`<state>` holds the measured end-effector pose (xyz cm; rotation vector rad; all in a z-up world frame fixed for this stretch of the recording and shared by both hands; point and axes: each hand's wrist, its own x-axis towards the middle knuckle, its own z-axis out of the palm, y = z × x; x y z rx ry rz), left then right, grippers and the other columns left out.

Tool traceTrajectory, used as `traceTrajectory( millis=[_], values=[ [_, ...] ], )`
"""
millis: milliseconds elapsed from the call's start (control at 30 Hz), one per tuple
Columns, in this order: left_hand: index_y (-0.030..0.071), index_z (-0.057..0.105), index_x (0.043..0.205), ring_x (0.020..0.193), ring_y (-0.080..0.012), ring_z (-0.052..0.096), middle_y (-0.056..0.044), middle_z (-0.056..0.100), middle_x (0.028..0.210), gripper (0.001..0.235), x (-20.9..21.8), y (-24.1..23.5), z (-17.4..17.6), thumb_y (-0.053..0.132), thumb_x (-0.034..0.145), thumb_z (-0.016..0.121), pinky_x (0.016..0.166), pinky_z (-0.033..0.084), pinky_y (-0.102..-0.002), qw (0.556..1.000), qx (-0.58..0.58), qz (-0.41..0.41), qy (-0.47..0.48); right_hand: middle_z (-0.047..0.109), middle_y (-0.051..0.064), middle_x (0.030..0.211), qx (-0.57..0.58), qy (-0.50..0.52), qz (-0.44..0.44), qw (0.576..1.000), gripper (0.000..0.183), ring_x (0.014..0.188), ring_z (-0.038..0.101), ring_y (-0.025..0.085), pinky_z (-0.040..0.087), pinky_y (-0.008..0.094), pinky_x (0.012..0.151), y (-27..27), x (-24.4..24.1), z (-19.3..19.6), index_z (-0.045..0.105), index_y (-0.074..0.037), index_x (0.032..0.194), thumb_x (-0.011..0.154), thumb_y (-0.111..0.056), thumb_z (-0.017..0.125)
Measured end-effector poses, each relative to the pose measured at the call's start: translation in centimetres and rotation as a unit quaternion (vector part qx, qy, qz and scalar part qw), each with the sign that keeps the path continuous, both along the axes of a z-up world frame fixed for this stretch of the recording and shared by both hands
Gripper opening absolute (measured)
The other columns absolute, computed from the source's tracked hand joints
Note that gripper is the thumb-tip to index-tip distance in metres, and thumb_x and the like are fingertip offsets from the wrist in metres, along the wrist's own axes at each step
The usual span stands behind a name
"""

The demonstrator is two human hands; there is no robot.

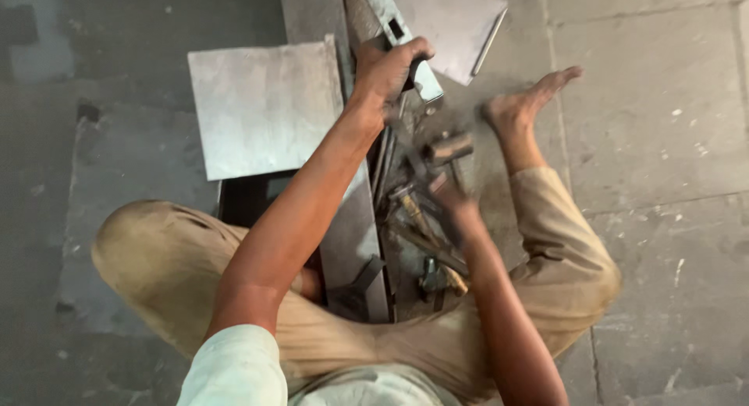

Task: The person assembles a metal box by aligning metal sheets and hammering them into shape over a metal form.

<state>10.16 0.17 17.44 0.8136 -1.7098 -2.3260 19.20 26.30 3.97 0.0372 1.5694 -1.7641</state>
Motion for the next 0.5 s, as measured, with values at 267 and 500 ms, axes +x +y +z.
traceTrajectory(
  millis=[267, 500],
  values=[
    [0.003, 0.056, 0.139, 0.124, -0.028, 0.065, -0.017, 0.065, 0.134, 0.069, 5.9, -5.8, -1.5, 0.041, 0.086, 0.079, 0.106, 0.053, -0.04, 0.932, -0.155, -0.329, -0.004, 0.063, 0.012, 0.141, -0.425, -0.076, -0.225, 0.873, 0.059, 0.126, 0.063, 0.023, 0.043, 0.028, 0.107, -3.7, -10.7, 4.5, 0.05, -0.001, 0.153, 0.104, -0.024, 0.073],
    [0.01, 0.03, 0.156, 0.14, -0.0431, 0.044, -0.019, 0.034, 0.162, 0.089, 18.0, -11.4, -9.0, 0.016, 0.077, 0.07, 0.106, 0.04, -0.066, 0.442, -0.833, -0.288, -0.166, 0.07, 0.011, 0.119, -0.397, -0.171, -0.322, 0.842, 0.021, 0.114, 0.063, 0.025, 0.047, 0.034, 0.111, 1.8, -10.9, 0.4, 0.068, 0.0, 0.112, 0.091, -0.002, 0.072]
  ],
)
